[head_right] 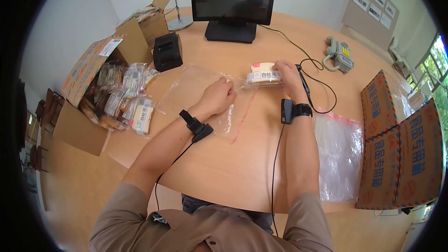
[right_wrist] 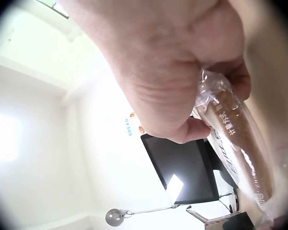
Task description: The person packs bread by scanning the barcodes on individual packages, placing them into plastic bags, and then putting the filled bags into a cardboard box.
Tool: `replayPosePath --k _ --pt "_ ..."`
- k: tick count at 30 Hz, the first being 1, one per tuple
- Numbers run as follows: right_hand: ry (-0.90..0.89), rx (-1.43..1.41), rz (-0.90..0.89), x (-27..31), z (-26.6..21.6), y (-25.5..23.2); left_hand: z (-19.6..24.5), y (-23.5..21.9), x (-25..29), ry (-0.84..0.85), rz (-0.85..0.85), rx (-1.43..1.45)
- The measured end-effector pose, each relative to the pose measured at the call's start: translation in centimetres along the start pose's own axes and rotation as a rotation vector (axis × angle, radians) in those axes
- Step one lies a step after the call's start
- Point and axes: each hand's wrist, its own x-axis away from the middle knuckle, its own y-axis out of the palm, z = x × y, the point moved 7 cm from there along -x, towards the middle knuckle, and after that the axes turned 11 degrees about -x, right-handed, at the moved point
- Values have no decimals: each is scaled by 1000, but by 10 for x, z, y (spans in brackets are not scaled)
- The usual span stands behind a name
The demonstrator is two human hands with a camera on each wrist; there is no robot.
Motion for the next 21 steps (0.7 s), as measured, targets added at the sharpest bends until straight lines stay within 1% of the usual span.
replayPosePath --k 1,2,3,4,5,7,8,9,10,11,12,13,14,15,16,17,19,20,21 --pt "37 28 -54 0 -2 -1 -3 -2 -2 -35 12 51" --pt "73 57 -108 0 -2 0 -3 -4 -4 -34 13 53" --pt "72 60 -108 1 -5 -3 -5 -8 -6 -48 48 86" --pt "152 140 -166 12 -12 4 -7 -11 -7 -63 83 120" --pt "232 220 -223 21 -13 10 -10 -9 -9 -65 84 123" --pt "247 259 -230 26 -8 21 -10 -15 -9 -37 195 184" --pt "259 294 -235 28 -5 27 -10 -16 -9 -40 194 186" --pt "261 296 -235 24 3 29 -8 -14 -10 -25 136 192" --pt "175 337 -216 20 6 35 -5 -11 -11 -9 78 197" --pt "87 379 -197 15 6 39 -3 -13 -11 -9 79 198" --pt "103 389 -140 11 7 35 0 -13 -11 6 53 221" --pt "102 392 -144 7 13 38 2 -12 -11 20 27 242" --pt "52 301 -129 4 20 40 0 -9 -11 17 30 242" --pt "4 209 -115 0 25 41 0 -10 -12 38 85 256" --pt "131 180 -169 10 31 54 1 -13 -11 59 138 269" --pt "133 180 -171 10 36 58 -1 -13 -11 57 138 269" --pt "267 223 -344 14 59 74 -2 -14 -12 71 158 234" --pt "266 223 -344 14 66 78 1 -19 -11 71 159 233" --pt "277 89 -357 16 74 85 5 -24 -10 90 164 225"
